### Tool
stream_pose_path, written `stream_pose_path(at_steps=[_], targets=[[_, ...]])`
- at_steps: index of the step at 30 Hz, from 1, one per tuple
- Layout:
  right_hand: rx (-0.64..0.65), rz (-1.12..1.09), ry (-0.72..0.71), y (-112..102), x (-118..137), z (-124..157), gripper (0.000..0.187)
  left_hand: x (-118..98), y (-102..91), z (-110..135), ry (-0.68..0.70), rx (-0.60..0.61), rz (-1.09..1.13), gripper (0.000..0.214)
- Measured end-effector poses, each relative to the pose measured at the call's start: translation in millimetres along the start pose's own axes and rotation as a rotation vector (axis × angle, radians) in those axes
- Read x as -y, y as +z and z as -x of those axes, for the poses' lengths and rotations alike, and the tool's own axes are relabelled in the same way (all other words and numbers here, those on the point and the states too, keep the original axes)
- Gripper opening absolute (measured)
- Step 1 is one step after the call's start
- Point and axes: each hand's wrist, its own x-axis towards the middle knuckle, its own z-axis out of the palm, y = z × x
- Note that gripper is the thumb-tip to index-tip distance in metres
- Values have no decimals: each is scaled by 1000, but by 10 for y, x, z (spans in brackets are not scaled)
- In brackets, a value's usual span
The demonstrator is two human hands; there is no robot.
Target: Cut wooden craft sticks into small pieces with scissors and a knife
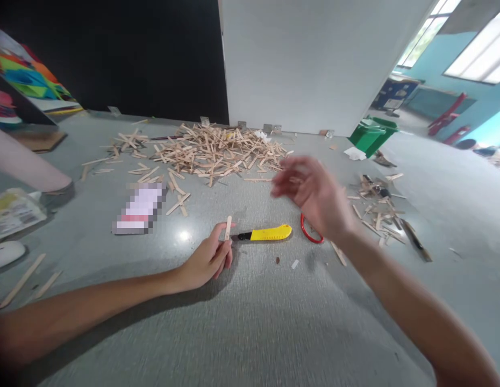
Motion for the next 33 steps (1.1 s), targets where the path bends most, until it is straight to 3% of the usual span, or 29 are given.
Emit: stream_pose_path(at_steps=[5,9,15,20,25,33], targets=[[80,-124,213,25,-807,136,34,-10,15,0,9,-16,-5,39],[84,-125,234,-9,-1086,194,33,-35,19,4,-9,-11,-16,40],[69,-117,241,-39,-1102,170,32,-53,13,12,-38,7,8,39],[24,-136,236,25,-1071,209,44,-47,10,16,-38,1,11,37],[-64,-197,340,158,-810,401,42,-46,10,20,-28,9,15,39],[-18,-193,340,293,-468,621,40,-50,-2,28,-40,30,31,41]])
